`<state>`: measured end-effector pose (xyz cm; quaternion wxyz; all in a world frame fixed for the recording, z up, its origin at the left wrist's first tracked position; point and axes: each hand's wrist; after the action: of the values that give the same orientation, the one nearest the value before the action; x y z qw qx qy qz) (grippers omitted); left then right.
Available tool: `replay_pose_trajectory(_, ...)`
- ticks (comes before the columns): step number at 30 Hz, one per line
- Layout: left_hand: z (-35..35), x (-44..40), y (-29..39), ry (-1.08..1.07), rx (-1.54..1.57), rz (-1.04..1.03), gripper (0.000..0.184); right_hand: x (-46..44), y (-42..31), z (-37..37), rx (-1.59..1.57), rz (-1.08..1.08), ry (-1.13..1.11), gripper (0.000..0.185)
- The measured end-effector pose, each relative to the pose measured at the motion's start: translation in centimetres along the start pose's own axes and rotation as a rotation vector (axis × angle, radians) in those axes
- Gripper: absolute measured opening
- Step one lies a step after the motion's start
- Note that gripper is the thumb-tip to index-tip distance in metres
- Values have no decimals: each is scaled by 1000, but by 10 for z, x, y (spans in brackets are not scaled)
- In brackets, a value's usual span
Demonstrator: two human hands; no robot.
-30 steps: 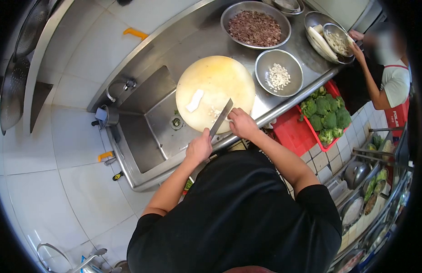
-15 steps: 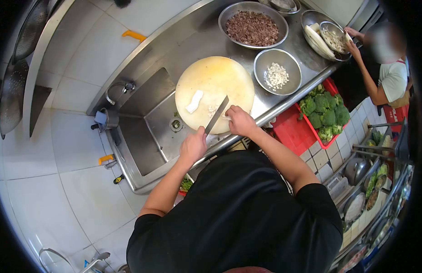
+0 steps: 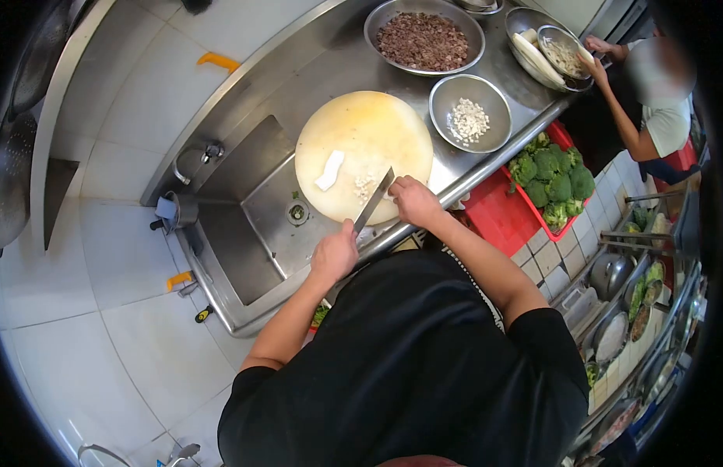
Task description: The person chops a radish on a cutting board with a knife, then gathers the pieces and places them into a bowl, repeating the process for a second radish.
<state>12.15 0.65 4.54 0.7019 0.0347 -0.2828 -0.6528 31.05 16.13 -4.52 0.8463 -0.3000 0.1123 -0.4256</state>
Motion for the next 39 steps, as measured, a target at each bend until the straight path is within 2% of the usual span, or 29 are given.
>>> replay_pose_trajectory(12,-8,1,4,10,25,-24,19,16,0,-6,-35,-8,144,7)
replay_pose_trajectory(14,-2,-2,-6,-4,16,-31,24,22,3,-4,-184,-100,200,5)
replay_pose_trajectory(15,1,1,-11,71,11,-99,28,24,1,2,-257,-140,226,5)
replay_pose_trajectory(17,8,7,-24,232,-3,-227,40,21,-2,16,-376,-271,406,9)
replay_pose_trajectory(18,13,8,-28,230,-74,-233,45,21,-3,21,-439,-338,492,10)
replay_pose_trajectory(20,24,6,-33,219,-219,-247,57,9,0,23,-326,-226,479,37)
replay_pose_trajectory(21,21,5,-38,313,-249,-300,55,1,-16,31,-256,-149,479,47)
replay_pose_trajectory(22,23,5,-37,295,-273,-304,52,-4,-29,34,-185,-75,479,57)
replay_pose_trajectory(25,30,4,-39,279,-360,-361,46,-25,-52,11,2,-99,209,80)
replay_pose_trajectory(27,35,11,-50,314,-438,-450,44,-43,-55,-7,24,-225,90,83)
replay_pose_trajectory(28,41,16,-54,302,-419,-421,45,-54,-51,-15,37,-285,27,85)
replay_pose_trajectory(30,58,29,-65,278,-376,-357,47,-68,-28,-19,74,-236,50,75)
replay_pose_trajectory(31,62,36,-71,313,-336,-352,36,-72,-17,-18,52,-204,59,72)
replay_pose_trajectory(34,38,44,-108,319,-86,-209,23,-62,-3,-14,83,-122,-3,70)
replay_pose_trajectory(37,18,48,-100,190,601,239,21,-41,-9,-29,197,-62,-111,79)
replay_pose_trajectory(38,-16,42,-123,193,873,301,24,-37,-18,-35,155,-70,-112,81)
replay_pose_trajectory(39,-26,42,-122,187,994,328,23,-32,-28,-42,112,-80,-113,83)
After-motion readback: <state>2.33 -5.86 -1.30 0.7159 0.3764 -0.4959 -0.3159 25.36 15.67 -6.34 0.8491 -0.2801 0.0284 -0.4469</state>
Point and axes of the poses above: each hand's wrist, its own x-axis away from the middle knuckle, its own z-axis out of the back of the hand, y = z × x, and after that the axes turned 14 degrees about -z, right-handed
